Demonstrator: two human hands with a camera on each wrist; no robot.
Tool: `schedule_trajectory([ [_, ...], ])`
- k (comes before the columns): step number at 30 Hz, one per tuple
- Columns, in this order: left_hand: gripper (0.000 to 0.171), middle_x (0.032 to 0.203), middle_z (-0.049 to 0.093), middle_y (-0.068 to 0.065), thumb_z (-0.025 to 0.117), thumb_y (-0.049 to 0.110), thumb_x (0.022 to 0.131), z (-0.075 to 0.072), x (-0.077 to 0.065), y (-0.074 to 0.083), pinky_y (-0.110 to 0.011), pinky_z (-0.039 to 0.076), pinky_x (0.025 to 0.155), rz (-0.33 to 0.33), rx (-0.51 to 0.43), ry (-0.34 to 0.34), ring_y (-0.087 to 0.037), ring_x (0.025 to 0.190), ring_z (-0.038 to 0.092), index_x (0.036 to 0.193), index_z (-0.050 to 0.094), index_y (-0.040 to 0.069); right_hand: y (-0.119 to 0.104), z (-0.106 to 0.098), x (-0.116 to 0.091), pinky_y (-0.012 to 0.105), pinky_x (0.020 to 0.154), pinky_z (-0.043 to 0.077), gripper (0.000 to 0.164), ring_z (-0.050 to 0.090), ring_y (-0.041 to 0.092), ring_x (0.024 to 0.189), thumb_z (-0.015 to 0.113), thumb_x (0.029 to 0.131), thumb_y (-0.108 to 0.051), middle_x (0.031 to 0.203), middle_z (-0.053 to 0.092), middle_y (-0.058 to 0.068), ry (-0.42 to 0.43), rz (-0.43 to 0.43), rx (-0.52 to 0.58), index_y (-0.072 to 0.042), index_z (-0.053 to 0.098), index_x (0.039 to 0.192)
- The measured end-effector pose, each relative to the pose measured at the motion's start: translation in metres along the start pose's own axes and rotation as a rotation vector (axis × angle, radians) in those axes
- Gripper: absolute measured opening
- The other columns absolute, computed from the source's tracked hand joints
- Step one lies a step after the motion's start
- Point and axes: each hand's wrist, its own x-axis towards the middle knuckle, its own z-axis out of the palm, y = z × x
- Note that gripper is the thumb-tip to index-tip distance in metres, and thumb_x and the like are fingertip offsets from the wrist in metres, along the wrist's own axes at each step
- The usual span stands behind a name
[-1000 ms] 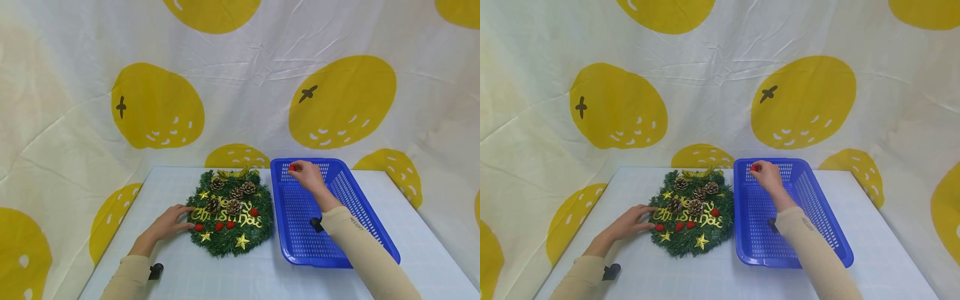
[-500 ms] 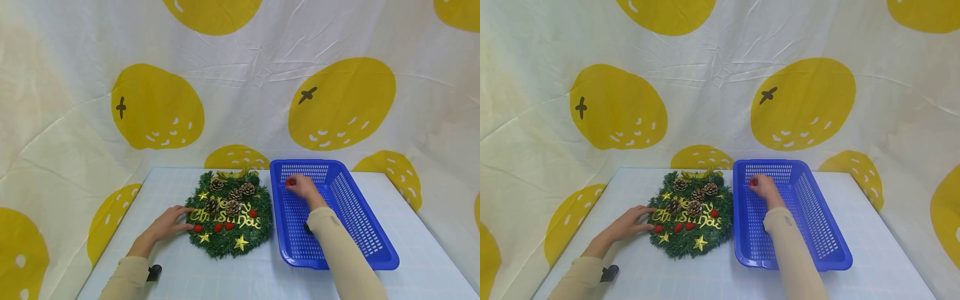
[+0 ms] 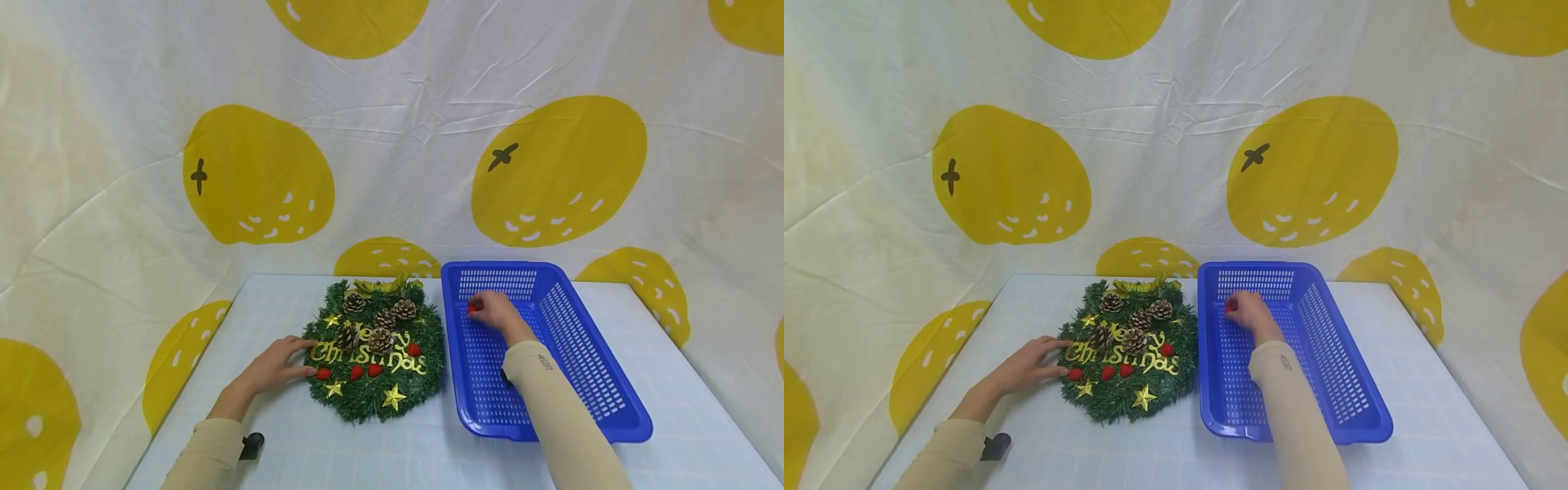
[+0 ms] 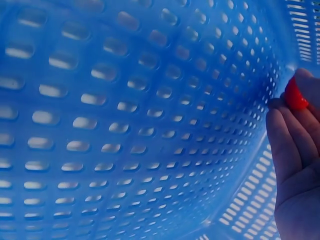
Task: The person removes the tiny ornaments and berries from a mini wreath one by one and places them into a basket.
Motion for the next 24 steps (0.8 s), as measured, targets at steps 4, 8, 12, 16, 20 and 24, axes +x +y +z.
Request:
schedule_trajectory([
  [4,0.061,0.130,0.050,-0.013,0.062,0.053,0.080,0.0009,0.0003,-0.0014,-0.055,0.039,0.095,-0.001,-0.004,-0.007,-0.035,0.119,0.046,0.132,0.051,0.023,0.0006,0.0006,0.0011,0.045,0.090,0.047,0.033,0.060,0.030,0.099,0.067,0.083,-0.014,0.104,0.066,0.015,-0.002,-0.018,-0.037,0.000,0.063,0.113],
  [8,0.061,0.130,0.050,-0.012,0.062,0.053,0.080,0.0002,0.0004,-0.0009,-0.055,0.039,0.095,-0.004,-0.006,-0.006,-0.035,0.119,0.046,0.132,0.050,0.023,-0.0008,0.0004,0.0015,0.045,0.089,0.047,0.032,0.060,0.030,0.098,0.067,0.084,-0.014,0.104,0.066,0.015,-0.009,-0.020,-0.059,-0.001,0.063,0.113],
  [12,0.061,0.129,0.050,-0.014,0.062,0.052,0.080,-0.0015,-0.0002,0.0007,-0.057,0.038,0.094,-0.001,-0.008,0.002,-0.037,0.118,0.046,0.132,0.051,0.021,-0.0023,-0.0004,0.0011,0.045,0.090,0.047,0.033,0.060,0.030,0.100,0.067,0.084,-0.014,0.105,0.065,0.015,-0.022,-0.008,-0.054,-0.001,0.062,0.114],
  [16,0.062,0.128,0.050,-0.014,0.062,0.052,0.081,-0.0020,-0.0002,0.0012,-0.057,0.038,0.095,-0.012,-0.027,-0.004,-0.037,0.118,0.046,0.132,0.051,0.020,-0.0018,-0.0011,0.0014,0.045,0.092,0.046,0.034,0.060,0.030,0.102,0.067,0.083,-0.015,0.107,0.065,0.015,-0.029,-0.013,-0.046,-0.001,0.062,0.114],
  [20,0.063,0.129,0.050,-0.012,0.061,0.054,0.080,-0.0014,0.0002,0.0004,-0.056,0.038,0.096,-0.025,-0.035,-0.020,-0.035,0.120,0.045,0.133,0.050,0.022,-0.0013,-0.0023,0.0016,0.045,0.091,0.046,0.036,0.060,0.031,0.102,0.066,0.084,-0.016,0.108,0.065,0.016,-0.023,-0.030,-0.046,0.001,0.061,0.115],
  [24,0.062,0.128,0.050,-0.011,0.061,0.054,0.080,-0.0016,0.0004,0.0003,-0.055,0.038,0.096,-0.020,-0.032,-0.015,-0.034,0.119,0.046,0.132,0.050,0.022,-0.0023,-0.0050,0.0007,0.046,0.090,0.046,0.035,0.059,0.033,0.102,0.064,0.086,-0.017,0.109,0.065,0.018,-0.010,-0.047,-0.040,0.002,0.061,0.115],
])
